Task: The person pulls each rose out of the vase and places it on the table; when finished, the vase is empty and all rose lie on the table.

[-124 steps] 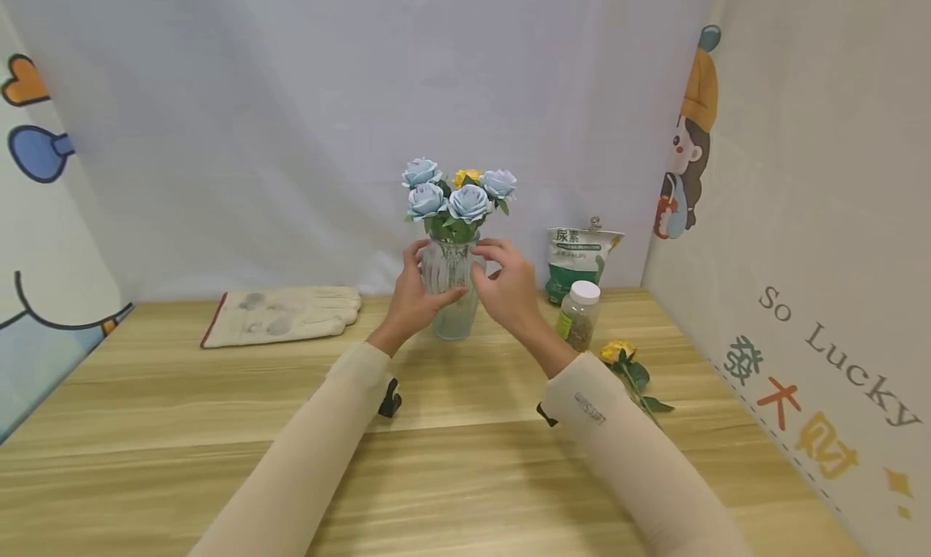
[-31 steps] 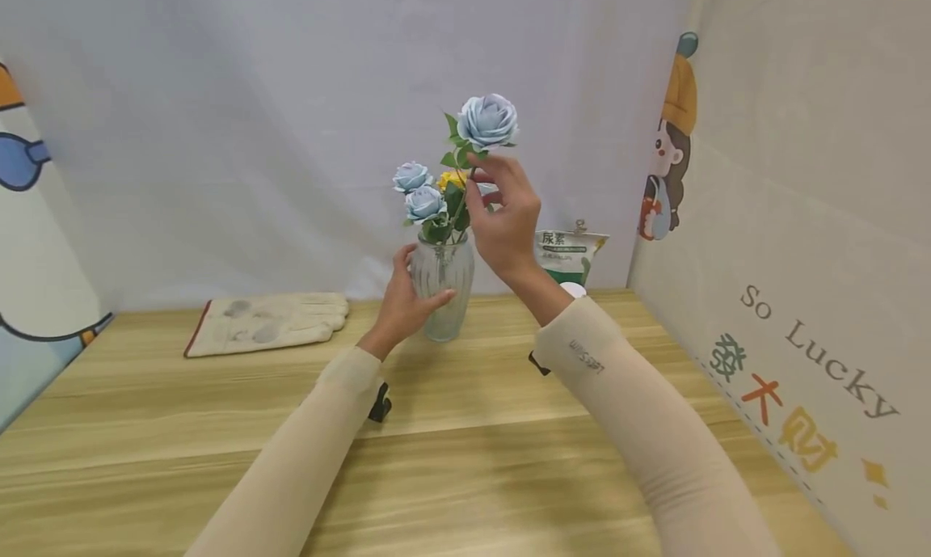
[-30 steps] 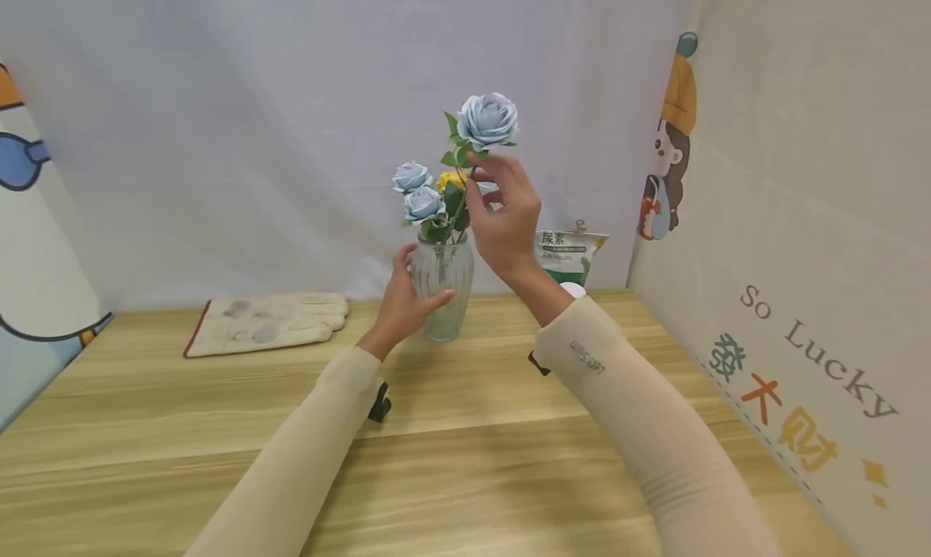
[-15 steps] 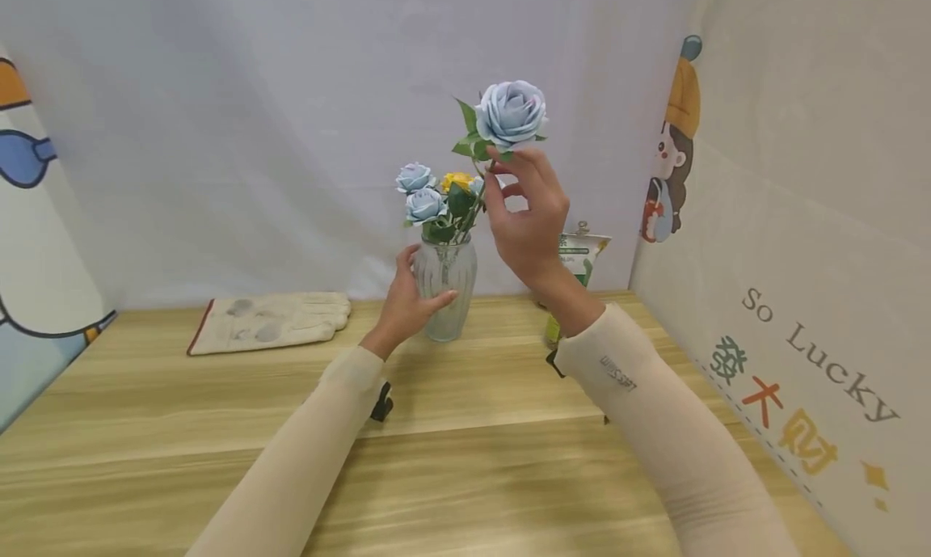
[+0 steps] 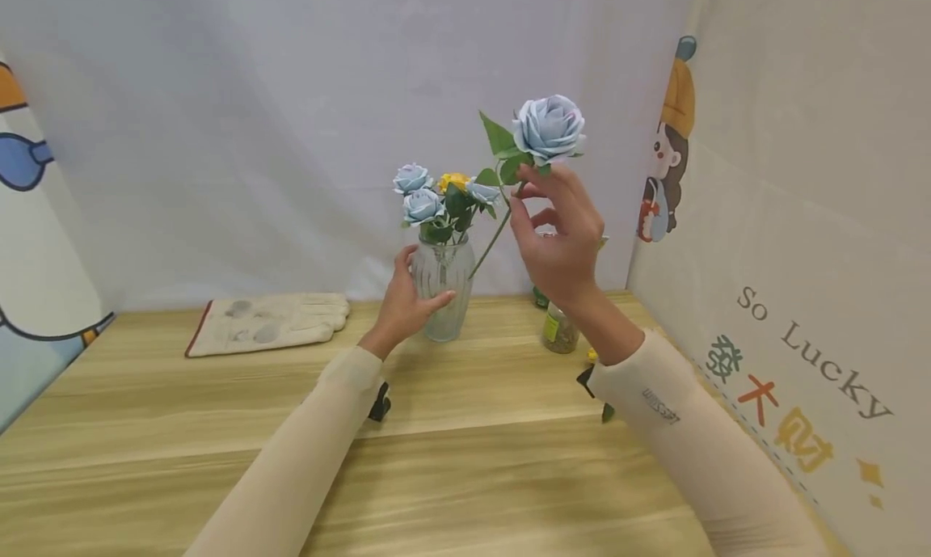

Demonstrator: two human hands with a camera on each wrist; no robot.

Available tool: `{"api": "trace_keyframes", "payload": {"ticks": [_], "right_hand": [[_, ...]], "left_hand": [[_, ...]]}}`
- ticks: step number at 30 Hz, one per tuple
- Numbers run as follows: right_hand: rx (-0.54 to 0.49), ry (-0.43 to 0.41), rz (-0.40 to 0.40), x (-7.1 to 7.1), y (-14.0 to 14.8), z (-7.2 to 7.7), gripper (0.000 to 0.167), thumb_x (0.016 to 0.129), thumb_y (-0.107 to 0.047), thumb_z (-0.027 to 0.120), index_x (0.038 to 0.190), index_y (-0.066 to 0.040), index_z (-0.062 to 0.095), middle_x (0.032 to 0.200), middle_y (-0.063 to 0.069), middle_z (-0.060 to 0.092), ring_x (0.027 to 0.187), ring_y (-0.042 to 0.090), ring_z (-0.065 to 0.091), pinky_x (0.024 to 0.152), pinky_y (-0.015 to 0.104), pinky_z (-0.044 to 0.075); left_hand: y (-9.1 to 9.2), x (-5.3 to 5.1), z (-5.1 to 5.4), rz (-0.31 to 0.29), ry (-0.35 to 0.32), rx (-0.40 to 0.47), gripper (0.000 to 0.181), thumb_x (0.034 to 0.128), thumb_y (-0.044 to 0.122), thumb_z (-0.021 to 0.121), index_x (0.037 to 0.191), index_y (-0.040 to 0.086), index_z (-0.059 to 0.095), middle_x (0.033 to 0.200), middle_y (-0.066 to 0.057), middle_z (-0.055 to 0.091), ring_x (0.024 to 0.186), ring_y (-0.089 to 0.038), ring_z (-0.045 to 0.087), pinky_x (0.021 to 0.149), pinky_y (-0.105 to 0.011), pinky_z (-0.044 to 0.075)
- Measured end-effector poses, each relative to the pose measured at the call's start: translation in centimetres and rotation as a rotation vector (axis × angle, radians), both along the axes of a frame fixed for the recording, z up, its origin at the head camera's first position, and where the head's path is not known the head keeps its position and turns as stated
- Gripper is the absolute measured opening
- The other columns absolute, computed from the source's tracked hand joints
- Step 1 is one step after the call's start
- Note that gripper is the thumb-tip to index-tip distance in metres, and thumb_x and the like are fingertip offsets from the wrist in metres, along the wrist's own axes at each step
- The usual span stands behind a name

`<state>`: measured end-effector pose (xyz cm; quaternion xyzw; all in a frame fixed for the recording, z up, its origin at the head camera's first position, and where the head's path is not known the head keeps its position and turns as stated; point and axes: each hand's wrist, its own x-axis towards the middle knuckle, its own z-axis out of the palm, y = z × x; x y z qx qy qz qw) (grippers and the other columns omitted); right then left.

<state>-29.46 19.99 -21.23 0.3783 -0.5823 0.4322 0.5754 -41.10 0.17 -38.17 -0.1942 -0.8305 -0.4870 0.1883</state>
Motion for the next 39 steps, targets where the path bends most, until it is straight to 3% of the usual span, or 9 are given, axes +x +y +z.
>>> {"api": "trace_keyframes", "payload": {"ticks": [10, 17, 21, 31, 39], "right_hand": [[0.129, -0.075, 0.010, 2.2, 1.8, -1.7, 0.028, 0.077, 0.010, 0.072, 0.105, 0.011, 0.070, 0.095, 0.024, 0.067, 0.079, 0.020, 0.068, 0.060, 0.011, 0.050], [0.181, -0.103, 0.074, 3.1, 2.6, -2.8, 0.028, 0.074, 0.010, 0.071, 0.101, 0.015, 0.069, 0.091, 0.026, 0.066, 0.077, 0.011, 0.067, 0.056, 0.010, 0.049], [0.203, -0.105, 0.094, 3.5, 2.9, -3.5, 0.025, 0.079, 0.000, 0.073, 0.098, 0.016, 0.068, 0.089, 0.026, 0.066, 0.077, 0.009, 0.067, 0.057, 0.011, 0.050], [0.257, -0.144, 0.109, 4.7, 4.5, -5.1, 0.039, 0.089, -0.021, 0.074, 0.098, 0.017, 0.068, 0.091, 0.025, 0.067, 0.078, 0.006, 0.067, 0.055, 0.010, 0.048], [0.306, -0.203, 0.090, 5.2, 6.4, -6.5, 0.024, 0.078, 0.002, 0.070, 0.097, 0.017, 0.069, 0.089, 0.023, 0.067, 0.077, 0.004, 0.066, 0.052, 0.010, 0.047]], "left_hand": [[0.0, 0.3, 0.1, 0.001, 0.004, -0.015, 0.100, 0.0833, 0.043, 0.079, 0.154, 0.012, 0.016, 0.155, -0.021, 0.031, 0.140, -0.035, 0.037, 0.111, -0.049, 0.036], [-0.1, 0.6, 0.5, 0.003, -0.002, -0.024, 0.100, 0.0838, 0.042, 0.079, 0.154, 0.011, 0.016, 0.156, -0.020, 0.030, 0.140, -0.035, 0.037, 0.111, -0.049, 0.035], [-0.1, 0.6, 0.6, 0.003, -0.006, -0.032, 0.100, 0.0841, 0.042, 0.078, 0.155, 0.011, 0.015, 0.156, -0.019, 0.029, 0.140, -0.035, 0.037, 0.111, -0.049, 0.035], [-0.3, 0.5, 0.5, -0.001, 0.009, -0.045, 0.101, 0.0831, 0.042, 0.079, 0.155, 0.010, 0.016, 0.155, -0.021, 0.029, 0.140, -0.036, 0.037, 0.111, -0.049, 0.035], [-0.6, 0.3, 0.3, 0.001, -0.005, -0.073, 0.103, 0.0814, 0.048, 0.079, 0.155, 0.012, 0.016, 0.154, -0.020, 0.031, 0.138, -0.036, 0.040, 0.109, -0.049, 0.038]]}}
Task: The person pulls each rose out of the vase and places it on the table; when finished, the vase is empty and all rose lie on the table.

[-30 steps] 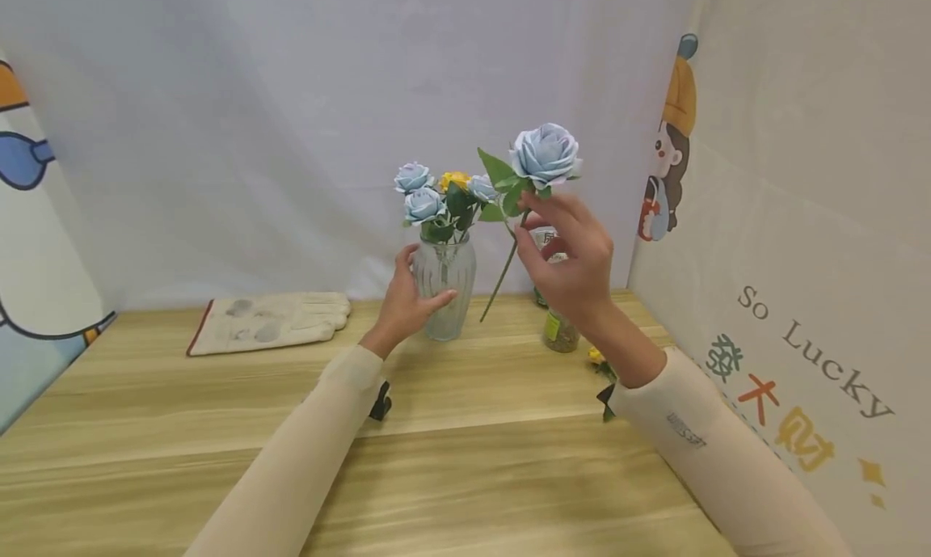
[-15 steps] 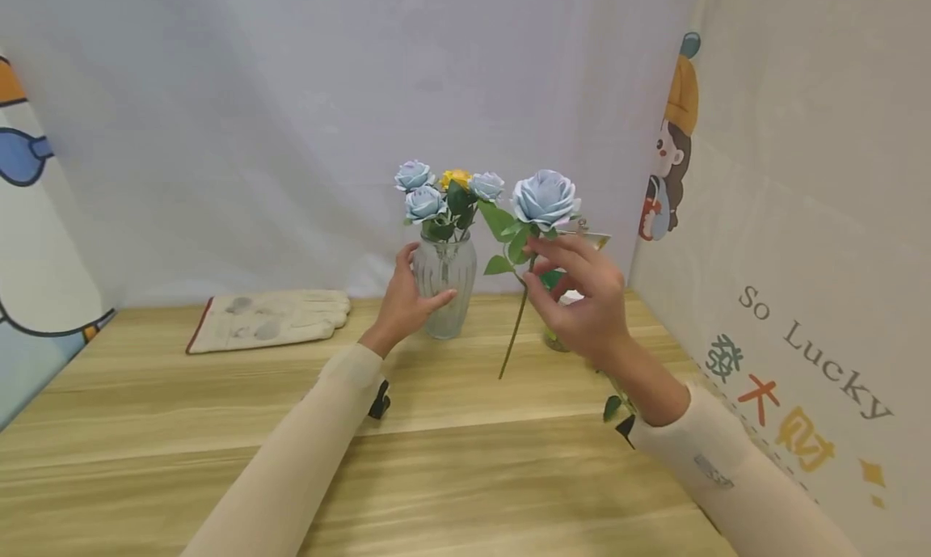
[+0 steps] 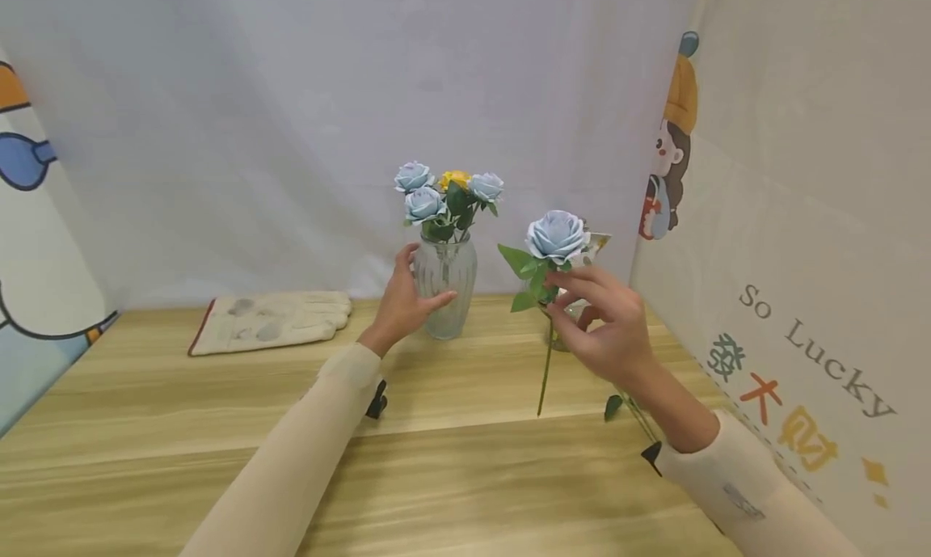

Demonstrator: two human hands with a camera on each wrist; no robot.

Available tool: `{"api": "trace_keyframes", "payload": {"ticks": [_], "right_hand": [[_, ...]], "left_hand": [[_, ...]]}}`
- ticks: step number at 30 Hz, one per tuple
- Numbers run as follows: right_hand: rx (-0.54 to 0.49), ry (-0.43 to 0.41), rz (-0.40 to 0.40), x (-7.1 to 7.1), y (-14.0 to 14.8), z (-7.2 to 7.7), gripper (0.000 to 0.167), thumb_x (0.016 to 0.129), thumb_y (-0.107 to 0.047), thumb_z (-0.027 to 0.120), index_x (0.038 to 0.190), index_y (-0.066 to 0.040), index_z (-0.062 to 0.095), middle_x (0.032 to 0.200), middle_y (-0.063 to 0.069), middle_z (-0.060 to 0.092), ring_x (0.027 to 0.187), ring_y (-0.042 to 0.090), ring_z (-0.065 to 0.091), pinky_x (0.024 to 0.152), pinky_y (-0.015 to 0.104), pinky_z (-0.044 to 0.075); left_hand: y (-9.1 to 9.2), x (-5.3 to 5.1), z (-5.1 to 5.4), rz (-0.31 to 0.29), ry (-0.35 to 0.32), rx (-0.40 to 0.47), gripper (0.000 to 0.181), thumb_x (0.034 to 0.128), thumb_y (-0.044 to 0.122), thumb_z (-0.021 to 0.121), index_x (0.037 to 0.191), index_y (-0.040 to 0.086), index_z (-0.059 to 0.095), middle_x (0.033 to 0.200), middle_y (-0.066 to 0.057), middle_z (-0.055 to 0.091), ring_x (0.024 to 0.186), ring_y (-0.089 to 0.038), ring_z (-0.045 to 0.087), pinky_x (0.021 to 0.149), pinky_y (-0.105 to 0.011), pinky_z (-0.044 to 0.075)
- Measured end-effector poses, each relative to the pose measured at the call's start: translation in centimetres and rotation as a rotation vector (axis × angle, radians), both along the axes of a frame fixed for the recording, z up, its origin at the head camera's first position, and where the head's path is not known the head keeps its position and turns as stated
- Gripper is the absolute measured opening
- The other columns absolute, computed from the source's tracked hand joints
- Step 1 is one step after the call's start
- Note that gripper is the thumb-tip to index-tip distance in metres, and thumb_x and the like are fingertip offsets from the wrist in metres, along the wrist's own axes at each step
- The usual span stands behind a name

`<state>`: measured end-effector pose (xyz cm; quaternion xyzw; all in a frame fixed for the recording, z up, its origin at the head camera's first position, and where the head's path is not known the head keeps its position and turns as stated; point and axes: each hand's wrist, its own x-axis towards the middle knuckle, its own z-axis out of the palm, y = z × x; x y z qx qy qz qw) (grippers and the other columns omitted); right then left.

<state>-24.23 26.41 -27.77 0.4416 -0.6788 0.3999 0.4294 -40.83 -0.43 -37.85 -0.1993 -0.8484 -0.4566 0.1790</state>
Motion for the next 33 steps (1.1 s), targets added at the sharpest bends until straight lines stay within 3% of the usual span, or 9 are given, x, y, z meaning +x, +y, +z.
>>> {"api": "trace_keyframes", "payload": {"ticks": [7, 14, 24, 30, 33], "right_hand": [[0.058, -0.098, -0.042, 0.4, 1.8, -0.9, 0.034, 0.068, 0.020, 0.069, 0.101, 0.014, 0.069, 0.094, 0.018, 0.069, 0.075, 0.005, 0.067, 0.050, 0.012, 0.048], [0.121, -0.273, -0.056, 0.8, 3.4, -1.9, 0.038, 0.070, 0.027, 0.068, 0.104, 0.011, 0.069, 0.102, 0.016, 0.069, 0.073, 0.009, 0.068, 0.047, 0.017, 0.050], [0.086, -0.529, 0.017, 0.9, 5.6, -3.3, 0.039, 0.077, 0.027, 0.063, 0.113, 0.014, 0.065, 0.111, -0.002, 0.069, 0.074, 0.012, 0.069, 0.049, 0.020, 0.047], [0.150, -0.641, -0.037, 1.1, 6.4, -4.3, 0.036, 0.081, 0.021, 0.066, 0.115, 0.012, 0.065, 0.110, -0.009, 0.069, 0.072, 0.014, 0.069, 0.044, 0.023, 0.045], [0.194, -0.701, -0.039, 1.1, 6.5, -4.8, 0.035, 0.083, 0.017, 0.067, 0.117, 0.011, 0.065, 0.107, -0.003, 0.070, 0.069, 0.012, 0.068, 0.041, 0.023, 0.044]], "left_hand": [[-0.1, -0.1, -0.1, 0.011, 0.012, -0.019, 0.104, 0.0811, 0.050, 0.078, 0.155, 0.013, 0.016, 0.154, -0.020, 0.031, 0.137, -0.036, 0.040, 0.108, -0.049, 0.038], [0.0, -0.1, -0.2, 0.008, 0.030, -0.021, 0.103, 0.0816, 0.050, 0.078, 0.155, 0.011, 0.016, 0.155, -0.019, 0.030, 0.138, -0.036, 0.039, 0.109, -0.050, 0.038], [-0.1, -0.2, -0.1, 0.013, 0.075, -0.053, 0.104, 0.0815, 0.047, 0.079, 0.155, 0.009, 0.017, 0.155, -0.019, 0.031, 0.136, -0.035, 0.043, 0.107, -0.049, 0.040], [-0.3, -0.1, -0.2, 0.004, 0.097, -0.058, 0.104, 0.0797, 0.044, 0.082, 0.155, 0.007, 0.020, 0.153, -0.020, 0.035, 0.134, -0.036, 0.044, 0.107, -0.049, 0.041], [-0.5, -0.3, -0.5, 0.005, 0.106, -0.065, 0.104, 0.0786, 0.044, 0.083, 0.154, 0.008, 0.021, 0.151, -0.020, 0.038, 0.130, -0.035, 0.048, 0.104, -0.048, 0.044]]}}
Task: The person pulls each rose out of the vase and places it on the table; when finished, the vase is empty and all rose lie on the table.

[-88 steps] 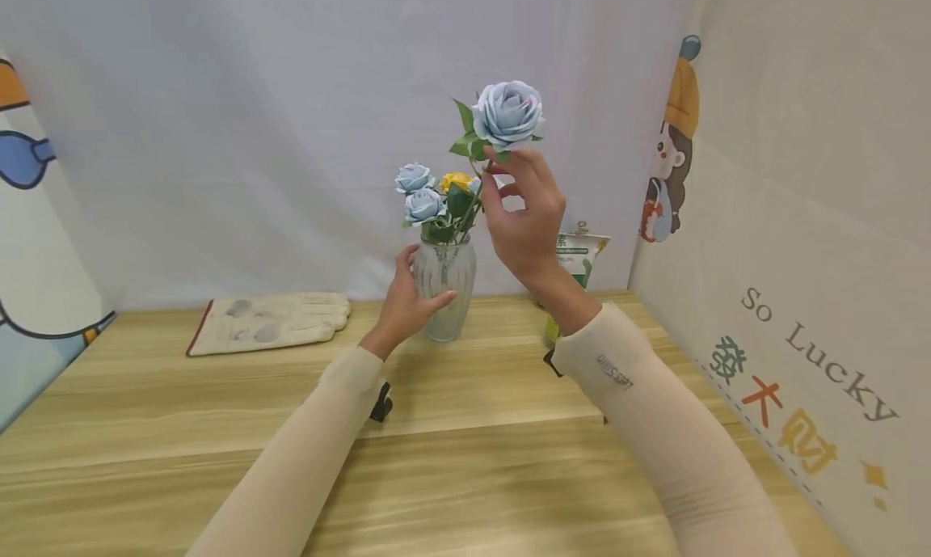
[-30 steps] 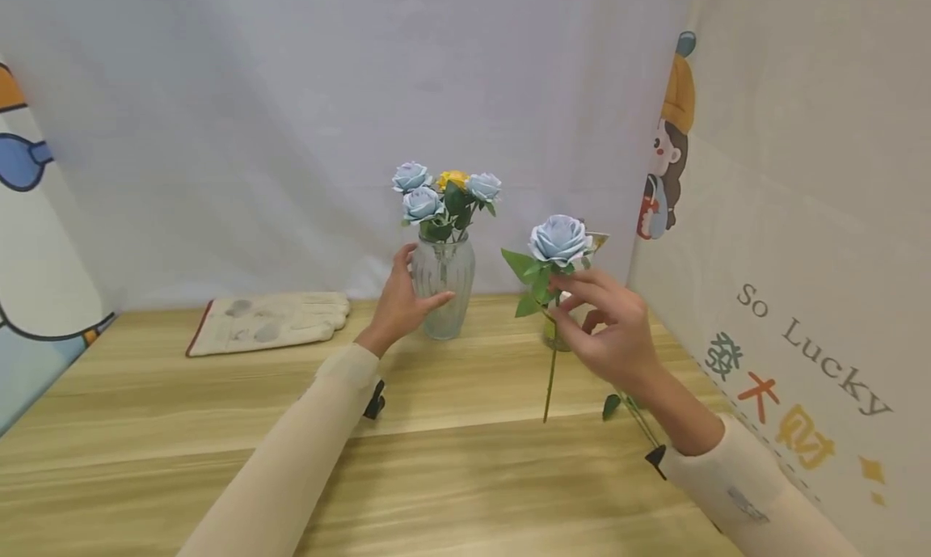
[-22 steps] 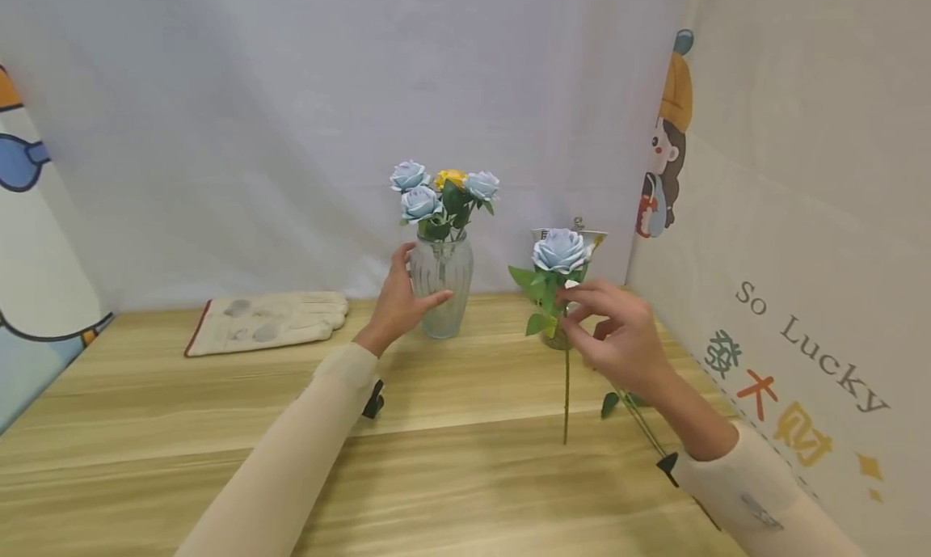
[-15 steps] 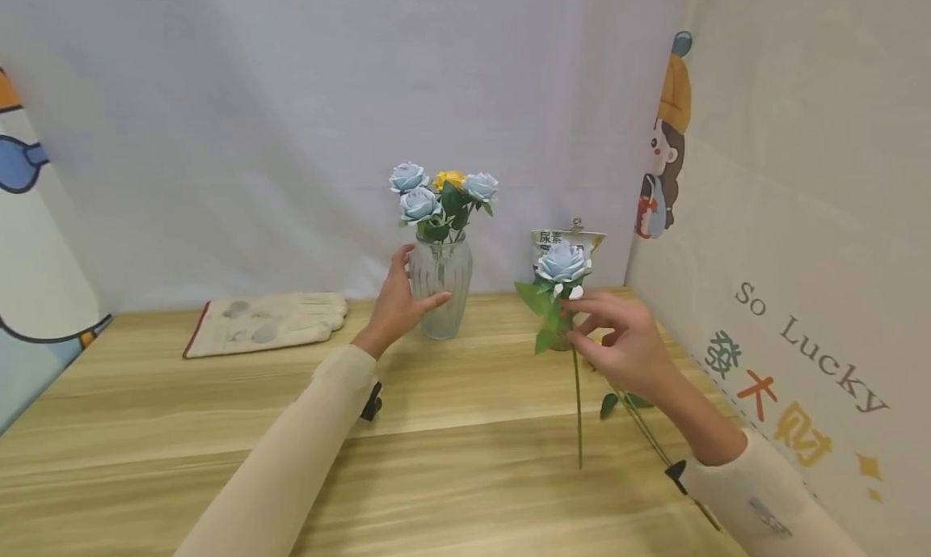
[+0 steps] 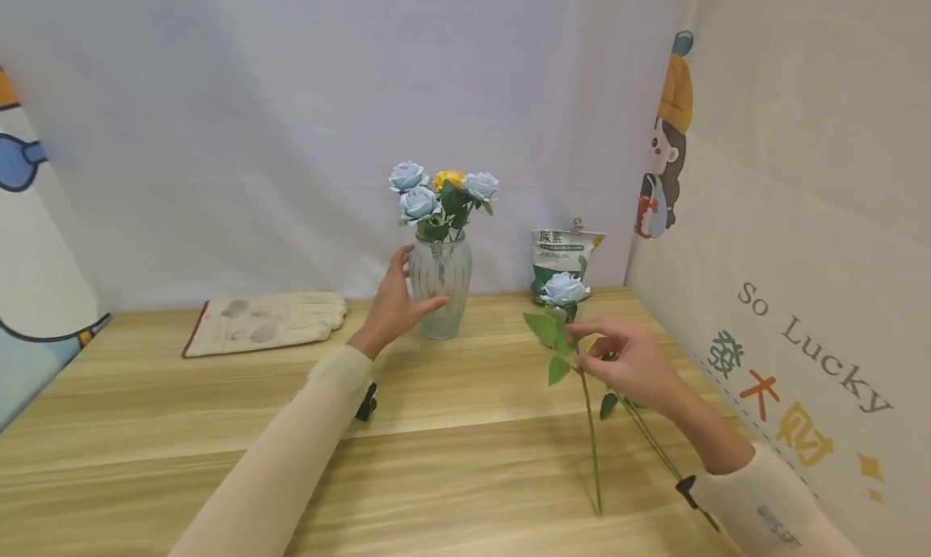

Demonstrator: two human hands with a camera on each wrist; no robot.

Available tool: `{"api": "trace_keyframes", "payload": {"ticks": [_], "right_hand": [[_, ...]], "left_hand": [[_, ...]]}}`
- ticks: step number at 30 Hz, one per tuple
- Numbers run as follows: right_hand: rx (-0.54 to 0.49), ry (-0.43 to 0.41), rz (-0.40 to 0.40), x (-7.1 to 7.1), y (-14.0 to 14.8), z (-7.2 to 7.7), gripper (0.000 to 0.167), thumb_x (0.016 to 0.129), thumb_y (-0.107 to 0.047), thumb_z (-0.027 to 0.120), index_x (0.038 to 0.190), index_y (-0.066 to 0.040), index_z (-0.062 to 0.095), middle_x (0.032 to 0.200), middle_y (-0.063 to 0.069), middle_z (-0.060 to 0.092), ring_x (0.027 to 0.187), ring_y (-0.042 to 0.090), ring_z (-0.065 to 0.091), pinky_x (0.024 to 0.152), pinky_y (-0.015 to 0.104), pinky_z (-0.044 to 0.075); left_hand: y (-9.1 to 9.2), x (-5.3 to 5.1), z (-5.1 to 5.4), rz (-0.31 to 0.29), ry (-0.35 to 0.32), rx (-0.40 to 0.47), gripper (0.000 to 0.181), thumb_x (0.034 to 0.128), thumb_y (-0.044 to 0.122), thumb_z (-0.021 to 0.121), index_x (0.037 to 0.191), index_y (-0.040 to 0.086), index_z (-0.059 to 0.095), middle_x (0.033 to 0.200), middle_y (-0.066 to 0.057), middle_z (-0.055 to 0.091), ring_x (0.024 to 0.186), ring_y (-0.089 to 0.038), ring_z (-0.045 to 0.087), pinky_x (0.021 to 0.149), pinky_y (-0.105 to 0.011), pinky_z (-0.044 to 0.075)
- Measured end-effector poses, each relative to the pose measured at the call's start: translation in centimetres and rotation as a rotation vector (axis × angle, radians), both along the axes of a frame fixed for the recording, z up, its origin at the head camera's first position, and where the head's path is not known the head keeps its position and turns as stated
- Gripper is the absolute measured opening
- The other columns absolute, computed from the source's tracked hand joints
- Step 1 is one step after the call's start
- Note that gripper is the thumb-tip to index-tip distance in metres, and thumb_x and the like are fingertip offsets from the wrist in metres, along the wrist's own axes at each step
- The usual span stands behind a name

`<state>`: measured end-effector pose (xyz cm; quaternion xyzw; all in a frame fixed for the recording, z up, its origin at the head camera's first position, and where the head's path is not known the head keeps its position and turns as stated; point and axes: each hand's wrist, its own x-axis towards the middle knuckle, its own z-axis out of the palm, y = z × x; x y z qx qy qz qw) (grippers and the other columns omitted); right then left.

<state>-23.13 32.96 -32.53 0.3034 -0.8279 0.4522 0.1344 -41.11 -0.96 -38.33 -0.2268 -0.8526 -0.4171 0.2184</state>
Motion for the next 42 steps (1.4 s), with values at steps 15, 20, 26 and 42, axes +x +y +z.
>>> {"api": "trace_keyframes", "payload": {"ticks": [15, 20, 26, 42], "right_hand": [[0.089, -0.185, -0.018, -0.3, 0.9, -1.4, 0.034, 0.086, 0.007, 0.070, 0.120, 0.009, 0.065, 0.108, 0.025, 0.065, 0.059, 0.007, 0.060, 0.039, 0.029, 0.044], [0.128, -0.307, -0.006, -0.2, 1.3, -1.4, 0.035, 0.087, 0.005, 0.068, 0.121, 0.011, 0.062, 0.115, 0.031, 0.062, 0.064, 0.007, 0.064, 0.041, 0.030, 0.046], [0.175, -0.389, 0.010, -0.7, 2.3, -1.6, 0.037, 0.089, 0.004, 0.066, 0.124, 0.012, 0.060, 0.112, 0.029, 0.065, 0.069, 0.016, 0.069, 0.044, 0.031, 0.049], [0.234, -0.485, -0.045, -2.0, 3.6, -1.8, 0.042, 0.088, 0.000, 0.068, 0.128, 0.012, 0.058, 0.114, 0.025, 0.065, 0.073, 0.021, 0.069, 0.044, 0.030, 0.048]], "left_hand": [[-0.3, -0.2, -0.5, -0.036, 0.006, 0.005, 0.107, 0.0768, 0.042, 0.085, 0.155, 0.010, 0.019, 0.150, -0.021, 0.038, 0.126, -0.036, 0.049, 0.101, -0.050, 0.045], [-0.1, -0.3, -0.7, -0.037, 0.007, 0.004, 0.110, 0.0754, 0.042, 0.086, 0.155, 0.011, 0.017, 0.151, -0.022, 0.037, 0.134, -0.037, 0.044, 0.106, -0.051, 0.041], [0.1, -0.4, -0.6, -0.045, 0.043, 0.008, 0.112, 0.0747, 0.040, 0.087, 0.155, 0.008, 0.016, 0.153, -0.022, 0.034, 0.136, -0.037, 0.041, 0.110, -0.050, 0.037], [0.4, -0.7, -0.7, -0.051, 0.077, 0.005, 0.110, 0.0766, 0.034, 0.087, 0.155, 0.006, 0.014, 0.156, -0.021, 0.028, 0.139, -0.037, 0.037, 0.112, -0.049, 0.034]]}}
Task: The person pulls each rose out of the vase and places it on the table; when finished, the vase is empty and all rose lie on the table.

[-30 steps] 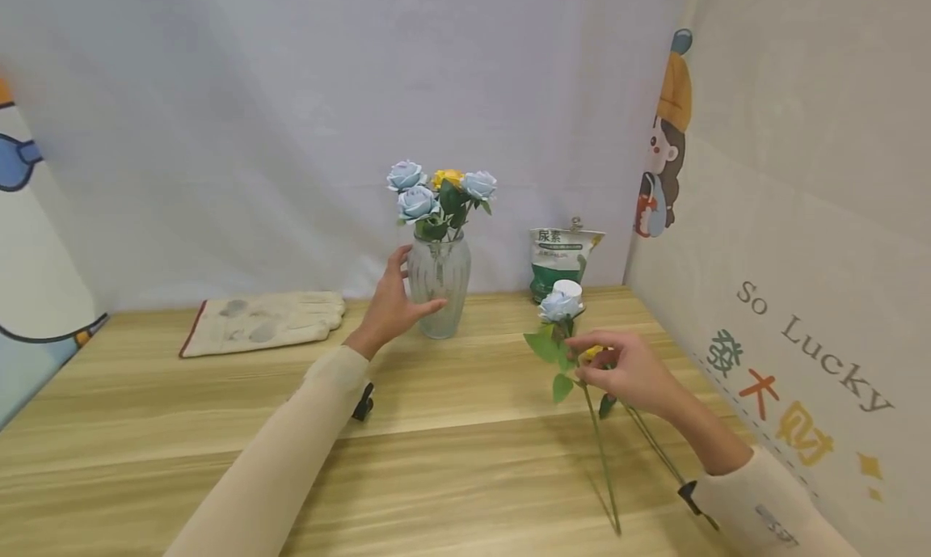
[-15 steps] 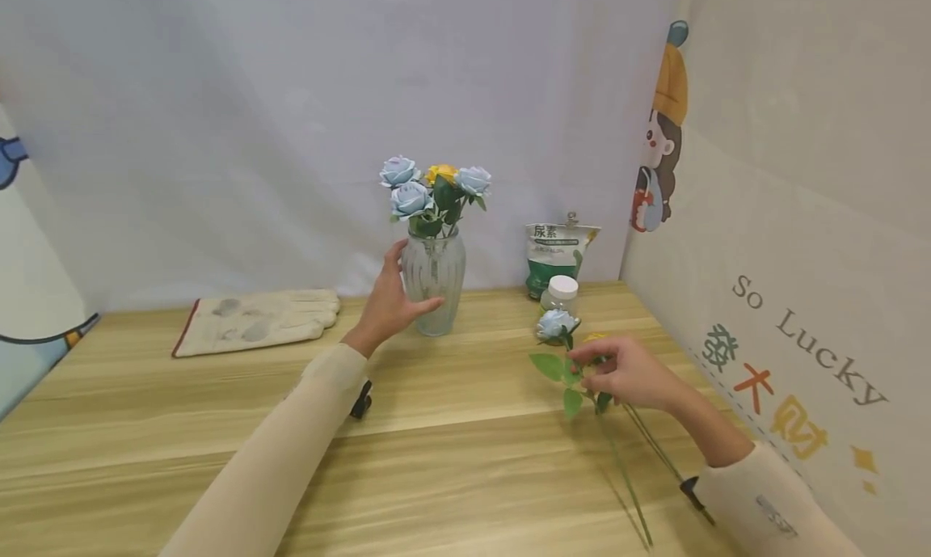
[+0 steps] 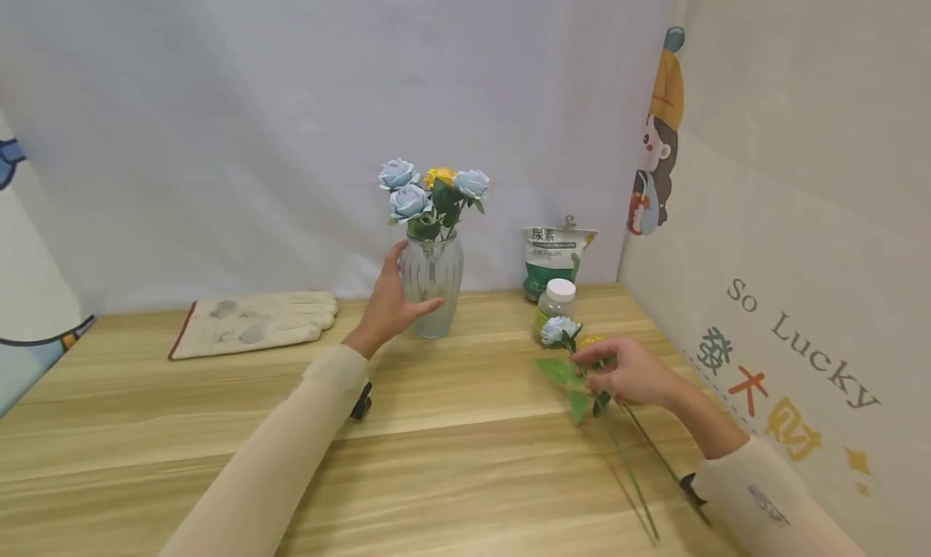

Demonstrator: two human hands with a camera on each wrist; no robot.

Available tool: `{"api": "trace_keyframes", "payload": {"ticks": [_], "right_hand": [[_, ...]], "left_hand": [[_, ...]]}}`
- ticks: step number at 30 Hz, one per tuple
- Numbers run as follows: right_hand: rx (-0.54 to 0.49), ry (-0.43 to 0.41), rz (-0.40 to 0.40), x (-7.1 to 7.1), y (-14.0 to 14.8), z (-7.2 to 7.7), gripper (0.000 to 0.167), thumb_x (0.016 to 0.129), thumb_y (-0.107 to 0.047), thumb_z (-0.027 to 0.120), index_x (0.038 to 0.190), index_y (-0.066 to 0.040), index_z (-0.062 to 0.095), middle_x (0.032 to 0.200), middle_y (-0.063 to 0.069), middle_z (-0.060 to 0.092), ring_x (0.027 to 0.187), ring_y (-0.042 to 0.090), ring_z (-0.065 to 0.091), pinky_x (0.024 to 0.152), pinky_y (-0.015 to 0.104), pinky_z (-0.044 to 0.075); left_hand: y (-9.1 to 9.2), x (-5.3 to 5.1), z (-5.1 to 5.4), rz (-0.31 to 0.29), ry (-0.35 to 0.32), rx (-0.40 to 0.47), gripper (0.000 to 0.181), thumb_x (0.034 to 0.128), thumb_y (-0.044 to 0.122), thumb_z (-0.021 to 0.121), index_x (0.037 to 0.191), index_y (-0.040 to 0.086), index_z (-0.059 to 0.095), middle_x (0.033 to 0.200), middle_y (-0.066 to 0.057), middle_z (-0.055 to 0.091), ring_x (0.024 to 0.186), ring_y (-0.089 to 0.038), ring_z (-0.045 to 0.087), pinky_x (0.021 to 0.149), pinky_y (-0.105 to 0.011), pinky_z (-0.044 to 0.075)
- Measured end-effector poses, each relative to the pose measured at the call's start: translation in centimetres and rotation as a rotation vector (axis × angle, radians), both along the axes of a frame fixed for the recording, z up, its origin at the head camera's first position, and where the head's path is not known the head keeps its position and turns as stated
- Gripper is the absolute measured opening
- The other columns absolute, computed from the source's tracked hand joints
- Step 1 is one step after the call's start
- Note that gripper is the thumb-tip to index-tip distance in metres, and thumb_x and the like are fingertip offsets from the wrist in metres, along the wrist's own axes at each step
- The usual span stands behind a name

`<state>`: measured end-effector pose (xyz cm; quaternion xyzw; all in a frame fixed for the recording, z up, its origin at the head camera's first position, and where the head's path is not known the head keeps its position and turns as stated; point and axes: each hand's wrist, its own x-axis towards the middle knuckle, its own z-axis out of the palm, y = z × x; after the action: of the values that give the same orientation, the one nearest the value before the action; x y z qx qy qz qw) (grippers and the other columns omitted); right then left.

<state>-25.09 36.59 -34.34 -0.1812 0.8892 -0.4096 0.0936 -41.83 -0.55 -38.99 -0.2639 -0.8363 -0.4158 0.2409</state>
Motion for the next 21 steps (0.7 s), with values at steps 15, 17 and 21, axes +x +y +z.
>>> {"api": "trace_keyframes", "payload": {"ticks": [15, 17, 21], "right_hand": [[0.017, -0.052, -0.005, -1.7, 0.8, -1.2, 0.049, 0.084, -0.005, 0.074, 0.128, 0.011, 0.059, 0.116, 0.024, 0.067, 0.056, 0.015, 0.056, 0.044, 0.033, 0.048], [0.014, -0.063, -0.007, -1.9, 0.8, -1.3, 0.050, 0.084, -0.005, 0.074, 0.128, 0.011, 0.058, 0.118, 0.024, 0.066, 0.062, 0.018, 0.059, 0.046, 0.034, 0.049], [0.018, -0.084, 0.009, -2.3, 0.8, -1.7, 0.050, 0.083, -0.004, 0.074, 0.128, 0.011, 0.058, 0.118, 0.024, 0.066, 0.072, 0.018, 0.062, 0.047, 0.032, 0.050]], "left_hand": [[0.4, 0.1, 0.0, 0.009, 0.047, 0.044, 0.107, 0.0769, 0.033, 0.087, 0.153, 0.001, 0.019, 0.155, -0.021, 0.030, 0.141, -0.036, 0.033, 0.115, -0.045, 0.029], [0.5, 0.1, 0.0, 0.011, 0.040, 0.054, 0.107, 0.0765, 0.032, 0.087, 0.152, 0.000, 0.020, 0.154, -0.021, 0.031, 0.141, -0.036, 0.034, 0.115, -0.046, 0.030], [0.6, 0.1, 0.1, 0.014, 0.015, 0.061, 0.107, 0.0770, 0.034, 0.087, 0.153, 0.001, 0.019, 0.155, -0.021, 0.030, 0.141, -0.036, 0.035, 0.114, -0.047, 0.032]]}}
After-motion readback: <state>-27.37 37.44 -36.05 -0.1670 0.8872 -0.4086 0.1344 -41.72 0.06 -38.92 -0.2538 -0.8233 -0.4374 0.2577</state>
